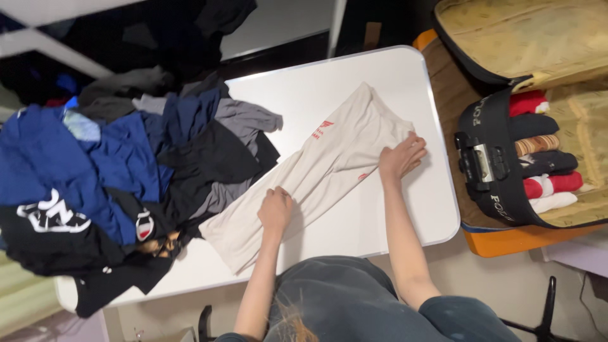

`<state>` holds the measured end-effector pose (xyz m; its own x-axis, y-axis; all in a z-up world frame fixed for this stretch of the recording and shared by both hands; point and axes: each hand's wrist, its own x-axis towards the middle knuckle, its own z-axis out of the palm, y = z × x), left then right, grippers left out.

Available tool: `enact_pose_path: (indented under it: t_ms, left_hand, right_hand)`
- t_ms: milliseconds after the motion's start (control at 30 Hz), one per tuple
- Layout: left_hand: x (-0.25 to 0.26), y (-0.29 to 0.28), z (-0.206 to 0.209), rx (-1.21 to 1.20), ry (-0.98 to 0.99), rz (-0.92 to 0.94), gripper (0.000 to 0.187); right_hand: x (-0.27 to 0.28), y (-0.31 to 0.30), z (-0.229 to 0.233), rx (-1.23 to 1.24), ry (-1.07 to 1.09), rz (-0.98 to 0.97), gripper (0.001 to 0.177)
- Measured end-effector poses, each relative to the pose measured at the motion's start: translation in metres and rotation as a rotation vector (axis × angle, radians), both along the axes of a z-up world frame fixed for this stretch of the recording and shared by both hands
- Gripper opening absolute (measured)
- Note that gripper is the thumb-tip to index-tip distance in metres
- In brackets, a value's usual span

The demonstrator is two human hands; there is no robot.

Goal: The person folds a white t-shirt and a blue t-shirt on a white table. After folding each shirt, the person places it into an open suitcase next to the table.

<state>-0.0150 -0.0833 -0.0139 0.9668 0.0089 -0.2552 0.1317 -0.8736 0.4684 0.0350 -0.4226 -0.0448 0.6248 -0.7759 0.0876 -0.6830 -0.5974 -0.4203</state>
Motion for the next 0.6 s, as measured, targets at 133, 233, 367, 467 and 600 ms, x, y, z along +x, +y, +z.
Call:
enact_pose_path:
  t_ms: [133, 233, 367, 467, 600]
  left_hand:
    - [0.009, -0.036, -0.002, -0.011, -0.015, -0.138, 0.018]
    - [0.014, -0.052, -0.001, -0.016, -0.013, -0.195, 0.018]
    - [0.016, -0.056, 0.001, -0.046, 0.011, -0.22, 0.017]
    - [0.014, -0.047, 0.002, -0.036, 0.032, -0.204, 0.017]
    - [0.008, -0.031, 0.003, -0.014, 0.051, -0.162, 0.016]
  right_hand:
    - [0.031, 0.013, 0.005, -0.024, -0.221, 0.288, 0.057]
    - [0.088, 0.002, -0.035, 0.281, -0.425, 0.383, 0.053]
    - [0.158, -0.027, -0.074, 0.372, -0.181, 0.344, 0.04]
    - [0.174, -0.033, -0.066, 0.55, 0.039, 0.25, 0.028]
    - [0.166, -0.015, -0.042, 0.418, -0.28, 0.165, 0.027]
